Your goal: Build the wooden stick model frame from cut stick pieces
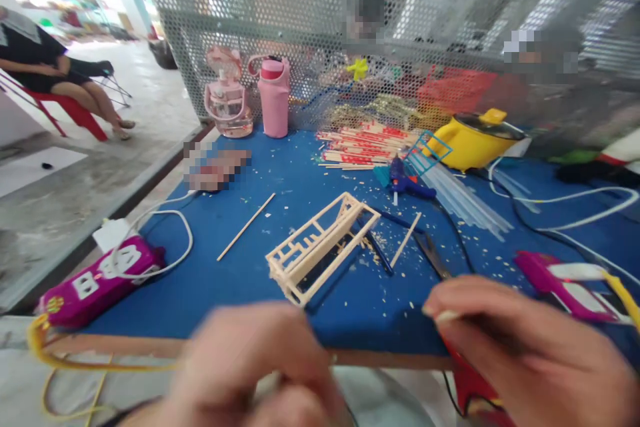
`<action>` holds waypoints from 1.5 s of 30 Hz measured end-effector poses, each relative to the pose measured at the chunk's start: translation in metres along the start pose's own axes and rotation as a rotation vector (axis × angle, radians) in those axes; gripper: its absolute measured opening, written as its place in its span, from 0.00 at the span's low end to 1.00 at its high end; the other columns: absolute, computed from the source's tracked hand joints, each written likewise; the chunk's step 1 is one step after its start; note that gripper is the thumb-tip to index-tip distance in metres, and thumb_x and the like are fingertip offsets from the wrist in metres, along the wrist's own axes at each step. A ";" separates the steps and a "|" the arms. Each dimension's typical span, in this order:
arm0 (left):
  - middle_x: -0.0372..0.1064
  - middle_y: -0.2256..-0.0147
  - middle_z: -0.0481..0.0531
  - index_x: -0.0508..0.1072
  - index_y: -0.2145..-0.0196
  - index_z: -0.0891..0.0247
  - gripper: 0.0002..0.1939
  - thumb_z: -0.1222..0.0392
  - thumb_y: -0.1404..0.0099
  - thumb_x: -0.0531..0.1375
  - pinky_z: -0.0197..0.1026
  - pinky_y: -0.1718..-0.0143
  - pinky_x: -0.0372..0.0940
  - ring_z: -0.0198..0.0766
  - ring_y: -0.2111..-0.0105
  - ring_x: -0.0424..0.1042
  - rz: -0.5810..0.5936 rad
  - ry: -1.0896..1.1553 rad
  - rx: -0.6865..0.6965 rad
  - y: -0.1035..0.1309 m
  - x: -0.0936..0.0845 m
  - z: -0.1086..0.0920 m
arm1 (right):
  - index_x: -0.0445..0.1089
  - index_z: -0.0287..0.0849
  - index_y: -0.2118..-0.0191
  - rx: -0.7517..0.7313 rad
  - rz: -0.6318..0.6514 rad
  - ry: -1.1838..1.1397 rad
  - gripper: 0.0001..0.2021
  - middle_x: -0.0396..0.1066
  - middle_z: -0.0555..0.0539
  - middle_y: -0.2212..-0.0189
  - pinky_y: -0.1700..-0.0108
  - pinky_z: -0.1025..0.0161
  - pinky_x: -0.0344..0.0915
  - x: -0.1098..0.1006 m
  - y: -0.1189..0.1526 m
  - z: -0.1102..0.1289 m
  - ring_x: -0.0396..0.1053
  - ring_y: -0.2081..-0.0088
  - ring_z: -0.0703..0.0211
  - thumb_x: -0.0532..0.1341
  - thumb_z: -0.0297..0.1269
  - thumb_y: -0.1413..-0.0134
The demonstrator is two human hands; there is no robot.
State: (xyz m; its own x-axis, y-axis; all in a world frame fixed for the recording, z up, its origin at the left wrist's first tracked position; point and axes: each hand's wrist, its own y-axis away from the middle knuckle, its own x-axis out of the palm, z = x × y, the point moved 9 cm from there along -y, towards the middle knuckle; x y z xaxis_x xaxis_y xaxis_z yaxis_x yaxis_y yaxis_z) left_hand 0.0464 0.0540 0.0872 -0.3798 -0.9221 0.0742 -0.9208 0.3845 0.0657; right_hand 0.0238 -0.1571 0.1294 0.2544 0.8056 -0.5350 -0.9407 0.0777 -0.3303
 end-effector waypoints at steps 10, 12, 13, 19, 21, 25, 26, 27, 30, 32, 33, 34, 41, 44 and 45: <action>0.59 0.77 0.47 0.67 0.71 0.65 0.25 0.37 0.40 0.54 0.32 0.79 0.52 0.28 0.80 0.55 0.329 0.077 -0.170 -0.007 0.106 0.076 | 0.75 0.49 0.72 -0.030 0.172 -0.187 0.05 0.75 0.45 0.59 0.56 0.58 0.71 0.028 0.051 -0.034 0.73 0.57 0.50 0.62 0.38 0.48; 0.61 0.77 0.49 0.68 0.74 0.66 0.25 0.38 0.39 0.53 0.33 0.74 0.55 0.30 0.76 0.58 0.340 0.009 -0.097 -0.005 0.109 0.066 | 0.75 0.48 0.73 -0.008 0.154 -0.154 0.07 0.73 0.44 0.54 0.54 0.58 0.70 0.025 0.054 -0.040 0.71 0.53 0.48 0.62 0.40 0.49; 0.61 0.77 0.49 0.68 0.75 0.66 0.25 0.38 0.39 0.53 0.33 0.73 0.56 0.31 0.75 0.59 0.358 -0.018 -0.079 -0.003 0.111 0.064 | 0.75 0.47 0.74 -0.006 0.154 -0.150 0.08 0.73 0.43 0.54 0.53 0.58 0.70 0.025 0.056 -0.040 0.70 0.52 0.48 0.62 0.41 0.49; 0.61 0.78 0.49 0.69 0.76 0.66 0.24 0.41 0.37 0.53 0.34 0.75 0.54 0.30 0.78 0.58 0.337 -0.054 -0.035 -0.005 0.108 0.068 | 0.72 0.48 0.57 0.001 0.125 0.050 0.12 0.70 0.42 0.51 0.55 0.57 0.70 0.008 0.055 -0.058 0.70 0.52 0.49 0.59 0.44 0.46; 0.59 0.79 0.47 0.68 0.75 0.66 0.23 0.42 0.37 0.53 0.34 0.78 0.51 0.29 0.80 0.56 0.262 -0.024 -0.059 -0.012 0.099 0.070 | 0.64 0.43 0.46 0.070 0.008 0.320 0.25 0.70 0.38 0.53 0.55 0.51 0.69 -0.016 0.048 -0.083 0.70 0.54 0.45 0.58 0.48 0.47; 0.57 0.80 0.45 0.66 0.75 0.65 0.20 0.45 0.36 0.53 0.33 0.80 0.47 0.28 0.82 0.53 0.187 0.008 -0.102 -0.023 0.089 0.068 | 0.65 0.34 0.48 0.194 0.115 0.726 0.27 0.70 0.33 0.55 0.53 0.46 0.65 -0.036 0.036 -0.134 0.69 0.54 0.38 0.56 0.49 0.48; 0.58 0.79 0.45 0.66 0.75 0.65 0.20 0.46 0.36 0.53 0.33 0.80 0.47 0.27 0.81 0.54 0.178 0.009 -0.104 -0.025 0.089 0.066 | 0.64 0.34 0.46 0.224 0.162 0.764 0.28 0.69 0.32 0.54 0.54 0.47 0.66 -0.037 0.035 -0.142 0.69 0.54 0.39 0.56 0.49 0.47; 0.58 0.79 0.45 0.65 0.76 0.65 0.20 0.46 0.36 0.53 0.32 0.80 0.47 0.27 0.81 0.54 0.166 0.009 -0.107 -0.027 0.089 0.065 | 0.62 0.34 0.44 0.253 0.187 0.790 0.30 0.68 0.32 0.52 0.55 0.48 0.67 -0.038 0.034 -0.146 0.70 0.55 0.39 0.55 0.49 0.47; 0.58 0.79 0.45 0.65 0.76 0.65 0.19 0.46 0.36 0.53 0.33 0.80 0.48 0.28 0.81 0.55 0.127 -0.007 -0.135 -0.032 0.088 0.068 | 0.58 0.37 0.40 0.329 0.202 0.844 0.33 0.69 0.33 0.52 0.60 0.50 0.67 -0.043 0.031 -0.146 0.71 0.57 0.39 0.56 0.51 0.49; 0.57 0.80 0.44 0.65 0.74 0.65 0.19 0.45 0.36 0.52 0.33 0.81 0.47 0.28 0.82 0.54 0.106 -0.012 -0.147 -0.033 0.087 0.071 | 0.61 0.40 0.42 0.392 0.244 0.842 0.31 0.73 0.37 0.59 0.65 0.52 0.67 -0.045 0.031 -0.146 0.73 0.62 0.40 0.57 0.50 0.50; 0.57 0.80 0.44 0.66 0.73 0.64 0.19 0.45 0.36 0.52 0.33 0.81 0.47 0.28 0.82 0.54 0.103 -0.009 -0.149 -0.033 0.087 0.073 | 0.63 0.42 0.44 0.431 0.240 0.821 0.29 0.74 0.40 0.64 0.67 0.53 0.66 -0.047 0.032 -0.146 0.73 0.66 0.43 0.58 0.49 0.51; 0.56 0.80 0.44 0.65 0.73 0.64 0.19 0.45 0.36 0.52 0.33 0.81 0.46 0.28 0.82 0.53 0.102 0.000 -0.146 -0.033 0.087 0.074 | 0.64 0.42 0.45 0.465 0.214 0.771 0.27 0.74 0.43 0.69 0.70 0.55 0.65 -0.051 0.034 -0.146 0.72 0.71 0.46 0.58 0.47 0.52; 0.53 0.81 0.42 0.63 0.76 0.64 0.20 0.46 0.35 0.51 0.33 0.80 0.45 0.28 0.82 0.50 0.127 0.034 -0.099 -0.032 0.085 0.069 | 0.57 0.48 0.44 0.400 0.128 -0.293 0.27 0.61 0.53 0.74 0.77 0.65 0.63 -0.029 0.064 -0.112 0.65 0.76 0.61 0.62 0.44 0.49; 0.53 0.80 0.43 0.62 0.76 0.64 0.20 0.47 0.34 0.51 0.33 0.80 0.46 0.28 0.81 0.51 0.149 0.031 -0.087 -0.033 0.087 0.063 | 0.58 0.51 0.44 0.334 0.195 -0.355 0.26 0.65 0.49 0.69 0.76 0.66 0.64 -0.002 0.076 -0.089 0.67 0.72 0.60 0.61 0.45 0.49; 0.54 0.80 0.43 0.62 0.77 0.64 0.20 0.47 0.34 0.50 0.33 0.80 0.46 0.28 0.81 0.51 0.152 0.025 -0.080 -0.033 0.087 0.061 | 0.60 0.51 0.45 0.298 0.213 -0.324 0.25 0.67 0.49 0.69 0.76 0.66 0.65 0.005 0.078 -0.084 0.68 0.72 0.59 0.62 0.47 0.50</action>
State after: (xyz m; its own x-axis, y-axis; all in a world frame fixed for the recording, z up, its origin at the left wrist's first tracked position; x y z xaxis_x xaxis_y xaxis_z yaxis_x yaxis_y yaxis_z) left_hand 0.0381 -0.0416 0.0308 -0.5107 -0.8522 0.1135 -0.8425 0.5224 0.1313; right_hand -0.0290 -0.1957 0.0359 0.0111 0.9596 -0.2812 -0.9996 0.0181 0.0224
